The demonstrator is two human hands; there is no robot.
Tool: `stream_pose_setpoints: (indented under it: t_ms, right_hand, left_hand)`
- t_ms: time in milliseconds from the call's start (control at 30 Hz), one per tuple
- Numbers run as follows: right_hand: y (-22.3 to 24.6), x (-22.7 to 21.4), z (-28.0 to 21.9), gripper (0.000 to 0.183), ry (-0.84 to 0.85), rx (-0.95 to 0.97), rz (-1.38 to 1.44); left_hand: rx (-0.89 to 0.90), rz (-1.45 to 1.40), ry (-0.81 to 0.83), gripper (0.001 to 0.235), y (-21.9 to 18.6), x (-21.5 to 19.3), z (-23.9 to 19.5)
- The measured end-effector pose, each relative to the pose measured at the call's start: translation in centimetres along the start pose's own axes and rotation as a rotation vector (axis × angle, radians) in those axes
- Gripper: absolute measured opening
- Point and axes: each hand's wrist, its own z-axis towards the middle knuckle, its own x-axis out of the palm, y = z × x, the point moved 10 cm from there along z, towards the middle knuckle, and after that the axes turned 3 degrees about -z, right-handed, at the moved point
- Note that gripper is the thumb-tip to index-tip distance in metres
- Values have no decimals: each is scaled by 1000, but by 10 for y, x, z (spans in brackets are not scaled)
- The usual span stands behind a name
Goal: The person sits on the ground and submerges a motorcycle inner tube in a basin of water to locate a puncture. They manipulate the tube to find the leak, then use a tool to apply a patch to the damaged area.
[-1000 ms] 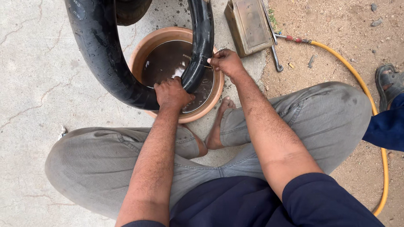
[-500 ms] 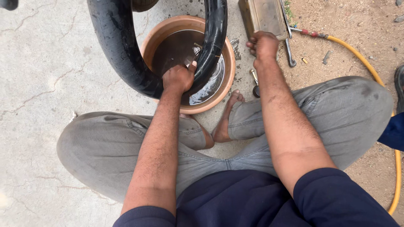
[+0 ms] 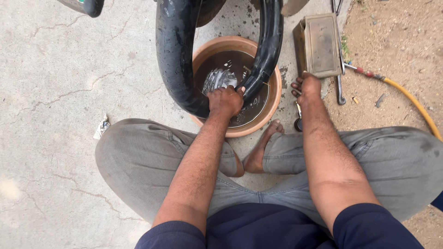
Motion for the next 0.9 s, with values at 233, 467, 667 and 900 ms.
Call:
stream_pose_setpoints:
  t_ms: [233, 467, 667, 900]
  right_hand:
    - [6, 2, -5, 32, -20, 1, -79]
    - [115, 56, -101, 24, -125, -920, -151]
    - [148, 215, -297, 58, 945, -901, -68]
    - [103, 236, -361, 81, 959, -1127, -661]
  left_hand:
    - [-7, 19, 68, 63, -4, 1, -3]
    - [3, 47, 87, 65, -7, 2, -7]
    - [20, 39, 18, 64, -10, -1, -8]
    - [76, 238, 20, 64, -8, 8, 1]
